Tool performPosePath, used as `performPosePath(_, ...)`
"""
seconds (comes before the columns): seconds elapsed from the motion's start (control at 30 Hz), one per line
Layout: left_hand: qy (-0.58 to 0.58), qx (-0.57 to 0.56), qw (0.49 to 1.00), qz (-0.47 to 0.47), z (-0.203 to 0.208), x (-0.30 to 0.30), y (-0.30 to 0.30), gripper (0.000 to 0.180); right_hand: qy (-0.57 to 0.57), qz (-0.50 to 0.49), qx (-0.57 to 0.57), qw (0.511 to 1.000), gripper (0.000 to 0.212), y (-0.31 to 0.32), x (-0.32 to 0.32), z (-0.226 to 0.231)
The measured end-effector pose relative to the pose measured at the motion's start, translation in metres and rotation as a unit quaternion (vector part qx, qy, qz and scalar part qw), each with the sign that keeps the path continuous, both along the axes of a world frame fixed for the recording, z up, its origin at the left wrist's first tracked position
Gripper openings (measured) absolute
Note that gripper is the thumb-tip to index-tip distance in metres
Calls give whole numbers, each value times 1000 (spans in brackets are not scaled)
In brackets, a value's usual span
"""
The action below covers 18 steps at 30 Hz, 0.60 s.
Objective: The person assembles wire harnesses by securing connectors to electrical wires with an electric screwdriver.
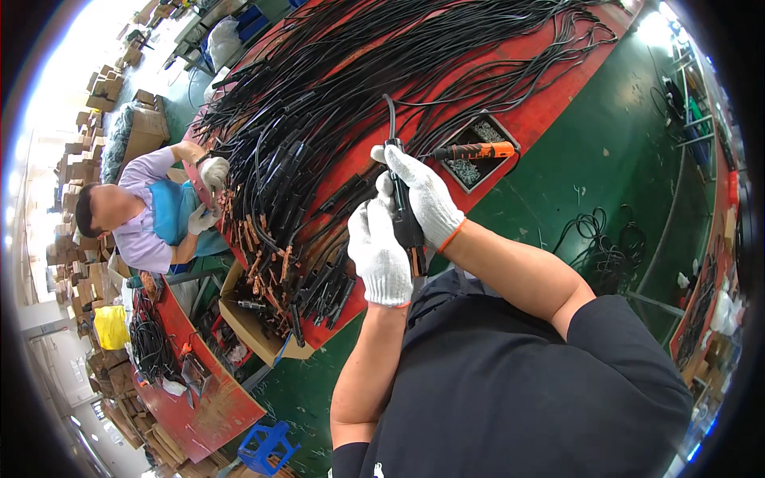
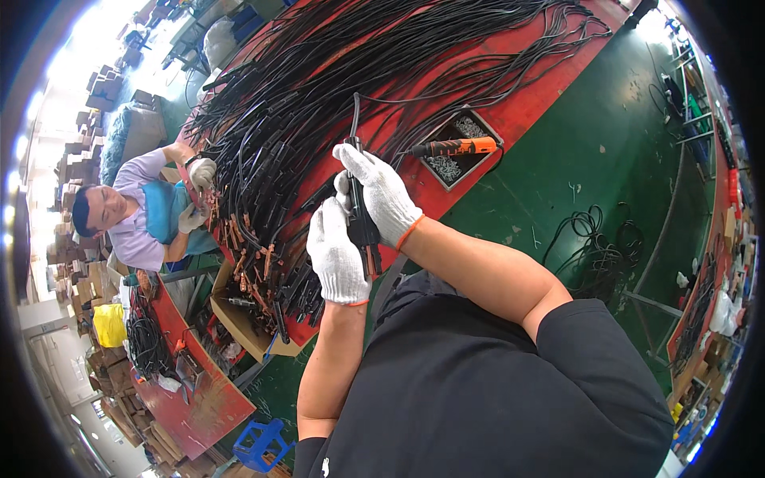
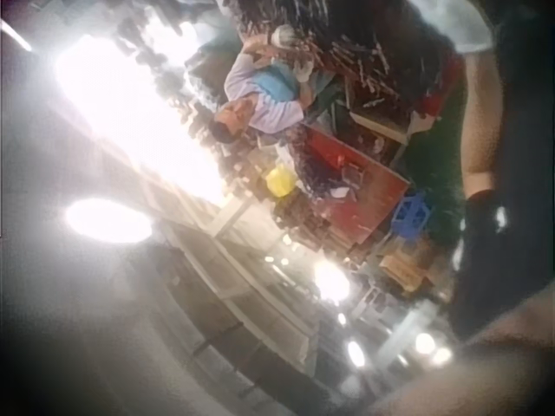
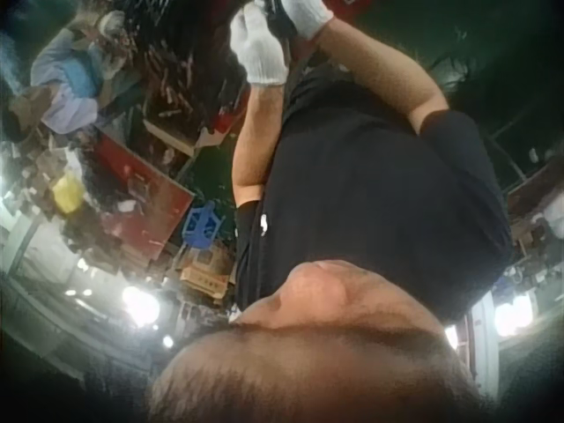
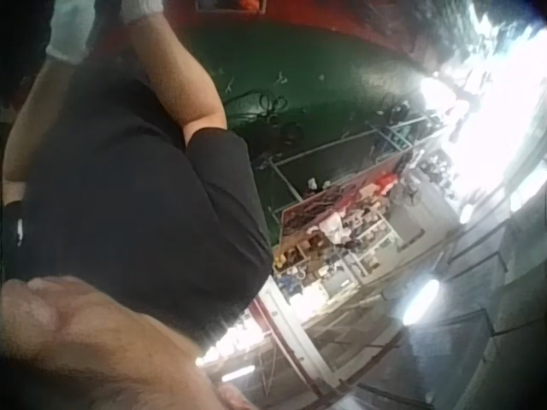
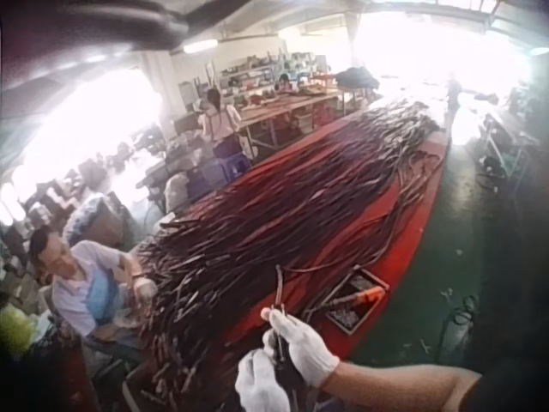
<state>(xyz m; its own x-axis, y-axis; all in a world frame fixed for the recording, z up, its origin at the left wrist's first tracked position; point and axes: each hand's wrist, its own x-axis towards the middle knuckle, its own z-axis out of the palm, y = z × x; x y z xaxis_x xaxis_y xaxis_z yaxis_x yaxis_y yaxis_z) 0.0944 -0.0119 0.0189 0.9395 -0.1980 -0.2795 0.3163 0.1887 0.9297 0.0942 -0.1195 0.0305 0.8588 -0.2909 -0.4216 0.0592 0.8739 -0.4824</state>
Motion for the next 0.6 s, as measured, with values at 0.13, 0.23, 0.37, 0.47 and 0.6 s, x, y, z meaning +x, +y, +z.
performPosePath(0.13, -42, 77, 996, -2, 15, 3, -2, 27, -5, 0, -45, 999, 25, 2, 2, -1)
performPosePath(0.23, -4, 15, 1000, 17, 12, 5, -4, 28, -2, -6, -45, 999, 27, 3, 2, 0)
performPosePath(0.37, -19, -6, 999, 34, 2, 1, -4, 27, -10, 4, -31, 999, 34, 4, 0, -2)
performPosePath(0.47, 34, -50, 998, 32, 1, -3, -5, 26, -6, 4, -9, 1000, 34, 1, 0, -5)
performPosePath(0.6, 20, -24, 998, 47, 1, -9, -8, 29, 9, 11, 7, 1000, 32, 0, -2, -7)
